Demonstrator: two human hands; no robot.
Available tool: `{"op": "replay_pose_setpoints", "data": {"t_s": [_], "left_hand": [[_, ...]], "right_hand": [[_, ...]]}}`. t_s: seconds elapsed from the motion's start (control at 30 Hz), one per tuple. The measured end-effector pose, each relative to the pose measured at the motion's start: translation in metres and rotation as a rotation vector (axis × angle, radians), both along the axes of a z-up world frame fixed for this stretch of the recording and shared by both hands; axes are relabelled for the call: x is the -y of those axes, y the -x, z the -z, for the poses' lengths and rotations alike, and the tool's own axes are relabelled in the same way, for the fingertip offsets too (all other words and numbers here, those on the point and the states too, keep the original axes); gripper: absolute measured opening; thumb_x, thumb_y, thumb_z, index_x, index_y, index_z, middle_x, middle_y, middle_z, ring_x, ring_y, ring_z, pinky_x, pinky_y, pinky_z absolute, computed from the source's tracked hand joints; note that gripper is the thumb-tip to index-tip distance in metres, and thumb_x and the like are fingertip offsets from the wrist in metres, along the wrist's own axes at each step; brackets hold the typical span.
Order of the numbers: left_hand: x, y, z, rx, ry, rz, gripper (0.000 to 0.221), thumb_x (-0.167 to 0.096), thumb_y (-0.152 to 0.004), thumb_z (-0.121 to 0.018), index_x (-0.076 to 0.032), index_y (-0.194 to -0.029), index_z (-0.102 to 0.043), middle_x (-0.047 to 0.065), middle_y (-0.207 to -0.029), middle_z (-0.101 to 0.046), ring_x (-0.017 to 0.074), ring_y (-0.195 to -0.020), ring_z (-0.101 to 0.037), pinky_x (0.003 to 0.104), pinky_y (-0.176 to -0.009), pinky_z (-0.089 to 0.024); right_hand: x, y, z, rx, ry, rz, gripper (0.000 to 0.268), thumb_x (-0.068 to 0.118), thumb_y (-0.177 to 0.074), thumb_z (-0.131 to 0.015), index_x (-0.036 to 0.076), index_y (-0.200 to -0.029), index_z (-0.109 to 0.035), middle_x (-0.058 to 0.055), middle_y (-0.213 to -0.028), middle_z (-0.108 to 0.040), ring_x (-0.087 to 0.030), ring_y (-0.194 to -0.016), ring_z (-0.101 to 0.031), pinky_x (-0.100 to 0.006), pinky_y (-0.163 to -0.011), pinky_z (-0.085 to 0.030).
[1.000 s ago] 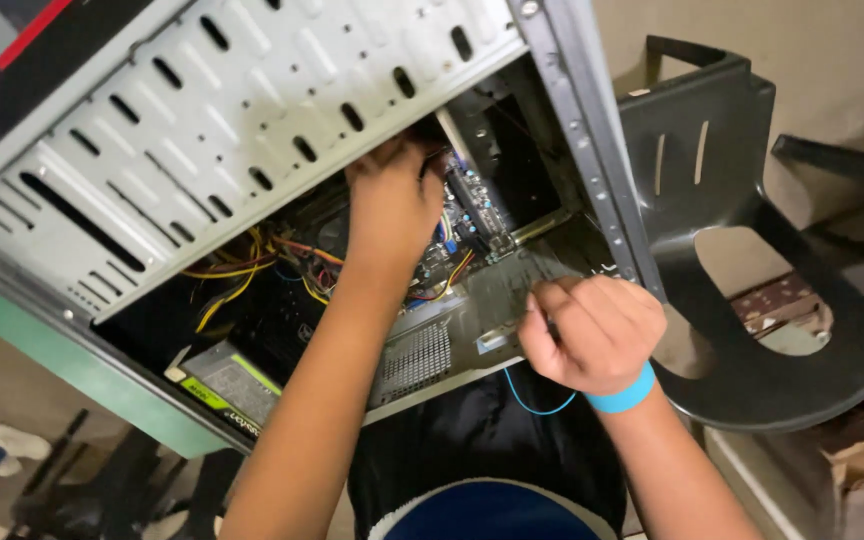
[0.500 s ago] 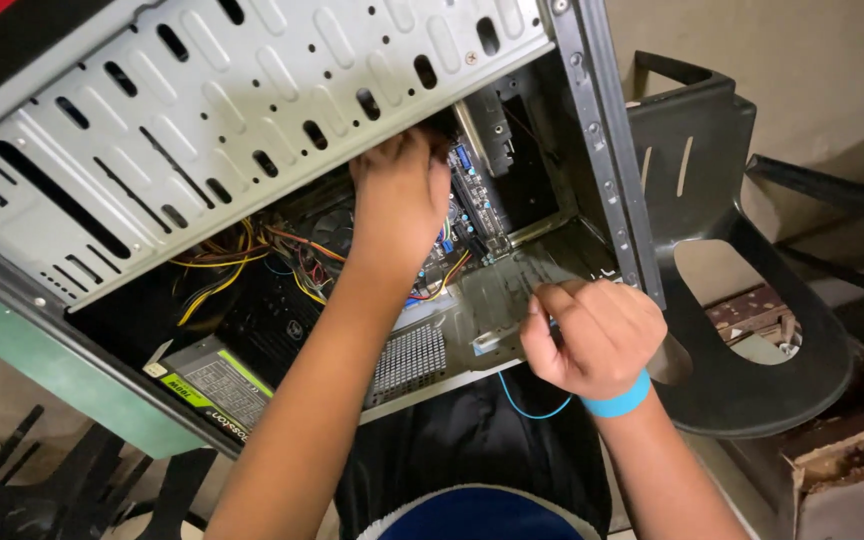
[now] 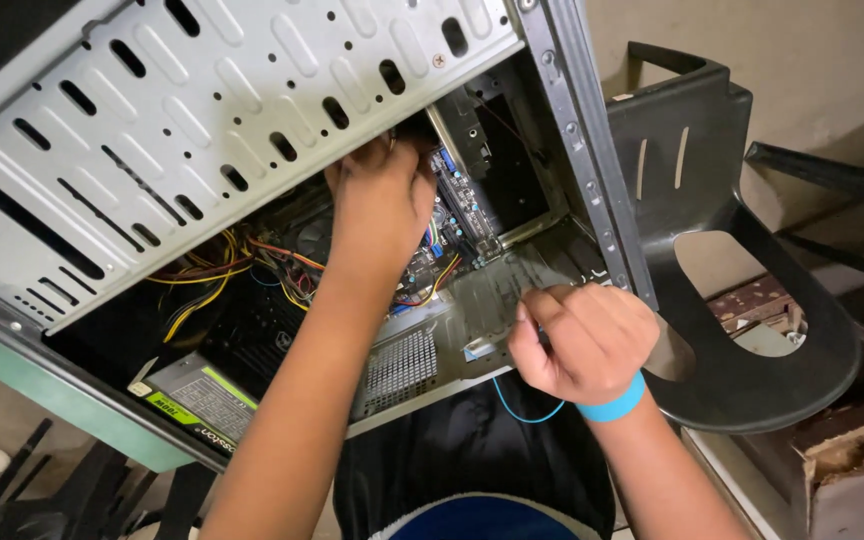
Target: Reconnecting internal power and data cables to a computer motherboard inside a PC case.
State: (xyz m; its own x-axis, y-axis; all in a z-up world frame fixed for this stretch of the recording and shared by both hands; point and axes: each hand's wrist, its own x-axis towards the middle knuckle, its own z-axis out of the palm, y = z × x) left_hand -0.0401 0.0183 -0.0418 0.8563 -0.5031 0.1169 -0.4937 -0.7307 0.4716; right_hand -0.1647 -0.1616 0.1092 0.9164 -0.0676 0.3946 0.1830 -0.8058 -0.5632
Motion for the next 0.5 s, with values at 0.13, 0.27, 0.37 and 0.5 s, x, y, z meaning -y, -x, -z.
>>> {"op": "replay_pose_setpoints", "data": {"t_s": [0.13, 0.27, 0.37, 0.5], "left_hand": [[0.000, -0.003, -0.013, -0.044, 0.005, 0.022, 0.014, -0.029, -0.093, -0.072, -0.016, -0.098, -0.077, 0.012, -0.099, -0.073, 0.0457, -0.083, -0.071, 0.071, -0.093, -0.049], [-0.001, -0.004, -0.017, -0.001, -0.030, 0.041, 0.008, -0.021, -0.090, -0.074, -0.013, -0.091, -0.073, 0.013, -0.098, -0.072, 0.0457, -0.087, -0.072, 0.067, -0.091, -0.053], [-0.002, -0.005, -0.017, 0.000, -0.049, 0.050, 0.006, -0.016, -0.089, -0.076, -0.012, -0.092, -0.073, 0.013, -0.101, -0.072, 0.0467, -0.094, -0.072, 0.066, -0.091, -0.055], [-0.004, -0.008, -0.032, -0.024, -0.097, 0.073, 0.008, -0.014, -0.089, -0.078, -0.012, -0.096, -0.075, 0.011, -0.107, -0.073, 0.0463, -0.097, -0.071, 0.065, -0.092, -0.055]], "right_hand": [[0.000, -0.001, 0.000, 0.004, 0.009, 0.002, 0.016, 0.011, -0.097, -0.073, 0.004, -0.084, -0.079, -0.008, -0.066, -0.060, -0.026, -0.048, -0.048, -0.037, -0.051, -0.044], [-0.001, 0.000, 0.000, 0.005, 0.011, 0.009, 0.015, 0.011, -0.096, -0.073, 0.005, -0.084, -0.079, -0.008, -0.066, -0.061, -0.026, -0.048, -0.050, -0.037, -0.051, -0.045], [-0.001, -0.001, 0.000, 0.008, 0.012, 0.013, 0.015, 0.011, -0.096, -0.073, 0.005, -0.083, -0.079, -0.008, -0.067, -0.062, -0.025, -0.049, -0.051, -0.037, -0.051, -0.045], [-0.002, -0.001, -0.002, 0.006, 0.011, 0.019, 0.015, 0.010, -0.096, -0.073, 0.005, -0.083, -0.079, -0.008, -0.067, -0.062, -0.025, -0.049, -0.051, -0.036, -0.051, -0.046]]}}
